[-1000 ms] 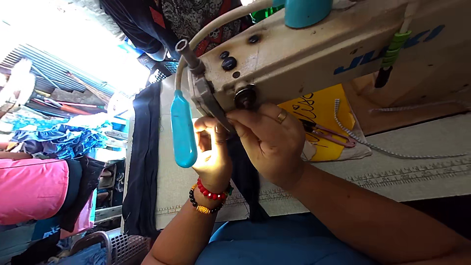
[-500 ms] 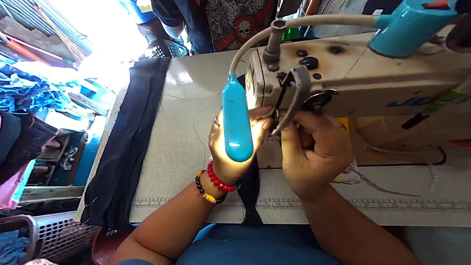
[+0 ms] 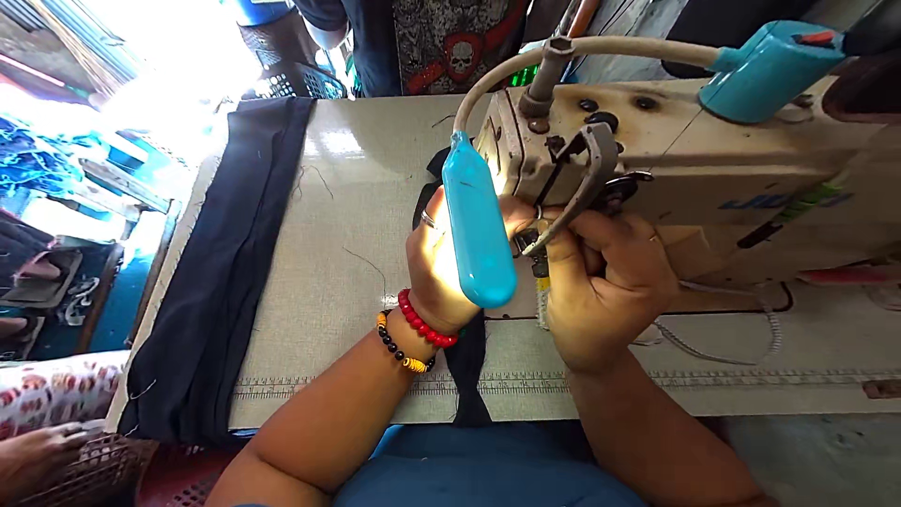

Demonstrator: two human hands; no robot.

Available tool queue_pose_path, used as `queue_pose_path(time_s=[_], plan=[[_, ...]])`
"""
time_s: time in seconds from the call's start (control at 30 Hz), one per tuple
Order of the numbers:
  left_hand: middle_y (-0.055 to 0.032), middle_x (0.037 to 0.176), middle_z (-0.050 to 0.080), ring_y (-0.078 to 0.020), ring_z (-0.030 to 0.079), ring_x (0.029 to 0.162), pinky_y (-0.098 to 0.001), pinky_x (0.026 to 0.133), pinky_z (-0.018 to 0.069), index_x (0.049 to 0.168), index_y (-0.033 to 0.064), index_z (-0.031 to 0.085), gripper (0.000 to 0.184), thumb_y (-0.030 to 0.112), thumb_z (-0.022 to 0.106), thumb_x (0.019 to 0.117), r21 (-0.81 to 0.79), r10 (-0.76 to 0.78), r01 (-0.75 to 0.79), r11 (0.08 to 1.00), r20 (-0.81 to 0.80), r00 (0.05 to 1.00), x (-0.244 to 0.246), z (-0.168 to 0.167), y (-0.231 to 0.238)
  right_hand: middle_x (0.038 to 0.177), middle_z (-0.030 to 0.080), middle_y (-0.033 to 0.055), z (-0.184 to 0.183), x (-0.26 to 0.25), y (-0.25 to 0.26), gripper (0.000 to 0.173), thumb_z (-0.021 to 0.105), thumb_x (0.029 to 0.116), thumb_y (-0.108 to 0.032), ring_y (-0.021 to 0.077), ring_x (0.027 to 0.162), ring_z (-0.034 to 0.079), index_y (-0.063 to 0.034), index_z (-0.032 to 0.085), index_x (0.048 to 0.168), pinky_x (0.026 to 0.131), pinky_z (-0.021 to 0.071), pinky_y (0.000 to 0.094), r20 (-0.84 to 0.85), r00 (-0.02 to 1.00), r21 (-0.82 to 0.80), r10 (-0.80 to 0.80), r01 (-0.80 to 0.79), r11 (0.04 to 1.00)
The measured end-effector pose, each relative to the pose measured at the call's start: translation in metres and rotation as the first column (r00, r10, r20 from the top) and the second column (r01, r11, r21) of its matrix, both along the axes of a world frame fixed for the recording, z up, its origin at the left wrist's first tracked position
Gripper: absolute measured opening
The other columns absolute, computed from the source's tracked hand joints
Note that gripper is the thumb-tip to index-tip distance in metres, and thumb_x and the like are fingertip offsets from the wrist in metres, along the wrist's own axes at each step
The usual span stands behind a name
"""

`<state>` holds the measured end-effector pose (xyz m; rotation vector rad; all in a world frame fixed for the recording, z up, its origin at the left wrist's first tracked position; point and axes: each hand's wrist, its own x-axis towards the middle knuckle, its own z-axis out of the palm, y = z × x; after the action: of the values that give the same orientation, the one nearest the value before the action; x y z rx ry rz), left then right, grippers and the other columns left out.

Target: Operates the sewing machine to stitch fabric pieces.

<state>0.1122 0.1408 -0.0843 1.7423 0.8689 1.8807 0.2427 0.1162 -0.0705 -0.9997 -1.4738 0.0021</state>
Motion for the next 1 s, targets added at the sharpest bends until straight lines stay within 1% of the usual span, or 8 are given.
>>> queue_pose_path(time_s=[0.13,0.23,0.33,0.4,0.47,0.67,0.87,1.0], plan=[[-0.0072,0.093,0.060,-0.0094,0.061,0.087,-0.0243,0.079,0.0530,0.111,-0.0020,0.056,0.017,0.013,0.057,0.1026,0.060,0.056,-0.051,0.997,-0.087,0.995,0.005,-0.007,0.002,0.091,0.062,0.0027,0.000,-0.001,-0.001,0.014,0.066,0.0987,-0.008,-0.0006,0.080,0.057,-0.0018,0.074,0.109,0.071,0.0471,0.0114,0.029,1.000,0.007,0.007,-0.008,1.000],[-0.0057,0.097,0.059,-0.0080,0.061,0.089,-0.0237,0.079,0.0533,0.115,0.0013,0.054,0.018,0.017,0.052,0.1052,-0.005,-0.023,0.023,1.000,-0.045,0.999,0.002,-0.013,-0.004,0.092,0.058,0.0029,0.001,0.004,-0.007,0.020,0.062,0.1013,-0.012,-0.0007,0.077,0.054,-0.0027,0.071,0.117,0.068,0.0458,0.0112,0.046,0.997,-0.060,0.056,-0.053,0.997],[-0.0060,0.102,0.060,-0.0094,0.063,0.089,-0.0272,0.080,0.0570,0.118,0.0011,0.055,0.018,0.009,0.053,0.1014,-0.138,-0.067,0.073,0.988,0.045,0.997,-0.004,-0.007,-0.024,0.087,0.059,-0.0038,0.007,0.015,-0.021,0.026,0.064,0.0987,-0.011,-0.0025,0.071,0.053,-0.0056,0.067,0.124,0.063,0.0461,0.0115,-0.059,0.983,-0.218,0.173,-0.182,0.959],[-0.0068,0.112,0.062,-0.0126,0.068,0.097,-0.0305,0.086,0.0610,0.131,0.0010,0.047,0.031,0.000,0.052,0.1000,-0.194,-0.127,0.139,0.971,0.074,0.989,-0.010,0.002,-0.034,0.085,0.059,-0.0073,0.014,0.021,-0.030,0.029,0.063,0.0973,-0.010,-0.0015,0.069,0.055,-0.0082,0.064,0.127,0.061,0.0495,0.0130,-0.182,0.949,-0.311,0.257,-0.303,0.901],[-0.0063,0.116,0.064,-0.0133,0.068,0.104,-0.0321,0.092,0.0599,0.136,0.0006,0.043,0.035,-0.003,0.050,0.1009,-0.224,-0.149,0.163,0.961,0.079,0.986,-0.011,0.007,-0.040,0.086,0.059,-0.0071,0.017,0.025,-0.033,0.026,0.060,0.0993,-0.010,-0.0006,0.070,0.057,-0.0083,0.064,0.125,0.062,0.0513,0.0141,-0.227,0.925,-0.343,0.305,-0.369,0.864],[-0.0046,0.104,0.063,-0.0093,0.066,0.092,-0.0255,0.082,0.0588,0.127,0.0021,0.051,0.033,-0.003,0.059,0.0963,-0.224,-0.027,0.045,0.974,0.084,0.996,-0.008,0.002,-0.040,0.087,0.061,-0.0044,0.007,0.024,-0.024,0.020,0.056,0.1026,-0.008,0.0005,0.068,0.057,-0.0074,0.065,0.120,0.061,0.0507,0.0146,-0.291,0.902,-0.312,0.319,-0.405,0.860],[-0.0094,0.119,0.062,-0.0158,0.063,0.111,-0.0303,0.093,0.0564,0.119,0.0023,0.065,0.031,0.003,0.074,0.0894,-0.104,0.049,-0.042,0.994,0.062,0.997,-0.006,0.003,-0.025,0.093,0.064,-0.0053,0.005,0.020,-0.021,0.018,0.059,0.1018,-0.010,-0.0013,0.072,0.058,-0.0079,0.066,0.118,0.064,0.0510,0.0138,-0.288,0.915,-0.316,0.283,-0.370,0.873],[-0.0102,0.116,0.064,-0.0168,0.065,0.107,-0.0302,0.090,0.0571,0.118,0.0018,0.064,0.031,0.001,0.075,0.0885,-0.030,-0.034,0.038,0.999,0.122,0.992,-0.002,0.003,-0.012,0.093,0.065,-0.0058,0.007,0.017,-0.020,0.013,0.061,0.1016,-0.011,-0.0011,0.076,0.061,-0.0077,0.066,0.113,0.069,0.0535,0.0151,-0.307,0.910,-0.292,0.280,-0.370,0.882]])
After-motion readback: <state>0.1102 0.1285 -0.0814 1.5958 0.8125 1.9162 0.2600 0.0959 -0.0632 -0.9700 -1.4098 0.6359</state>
